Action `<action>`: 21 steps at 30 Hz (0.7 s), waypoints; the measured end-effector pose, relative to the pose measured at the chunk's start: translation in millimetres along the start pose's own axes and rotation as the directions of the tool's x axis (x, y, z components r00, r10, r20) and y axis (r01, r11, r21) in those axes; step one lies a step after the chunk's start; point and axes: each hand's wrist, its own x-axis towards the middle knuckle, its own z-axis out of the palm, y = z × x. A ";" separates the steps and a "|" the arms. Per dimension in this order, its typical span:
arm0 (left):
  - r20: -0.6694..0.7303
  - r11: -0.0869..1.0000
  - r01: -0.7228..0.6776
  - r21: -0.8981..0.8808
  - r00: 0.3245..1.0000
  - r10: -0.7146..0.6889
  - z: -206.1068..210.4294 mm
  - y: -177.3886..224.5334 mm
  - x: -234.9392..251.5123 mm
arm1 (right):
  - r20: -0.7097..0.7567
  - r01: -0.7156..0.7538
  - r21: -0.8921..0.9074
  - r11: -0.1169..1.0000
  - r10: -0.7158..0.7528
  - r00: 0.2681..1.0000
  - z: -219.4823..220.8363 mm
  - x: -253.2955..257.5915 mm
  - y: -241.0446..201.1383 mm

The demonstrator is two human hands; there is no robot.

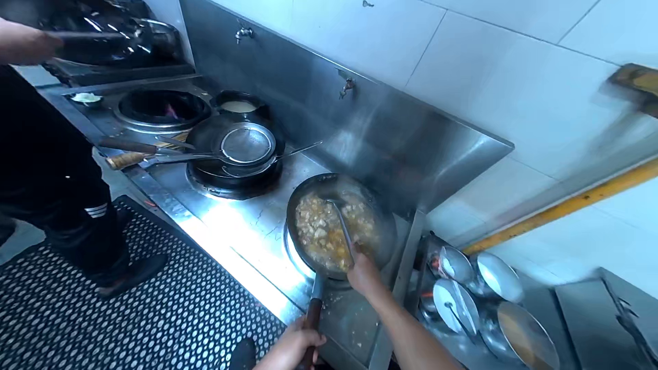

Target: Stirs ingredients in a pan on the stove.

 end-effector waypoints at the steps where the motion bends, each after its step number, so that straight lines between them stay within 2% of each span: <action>1: 0.000 1.000 0.003 0.001 1.000 -0.003 0.1 0.2 -0.2 | 0.029 0.001 -0.021 1.000 -0.001 1.000 -4.1 -3.5 3.5; 8: -0.019 1.000 0.024 0.012 1.000 -0.024 3.1 4.1 -2.2 | 0.231 0.000 -0.096 0.995 0.022 0.973 -57.5 -30.6 16.1; 11: -0.027 1.000 0.016 0.012 1.000 -0.015 5.9 4.9 -3.7 | 0.306 0.033 -0.189 0.981 0.027 0.952 -83.2 -43.5 9.9; 21: -0.012 1.000 0.018 -0.021 1.000 -0.018 5.4 3.2 -5.0 | 0.432 0.071 -0.399 0.914 0.119 0.894 -150.5 -50.9 3.6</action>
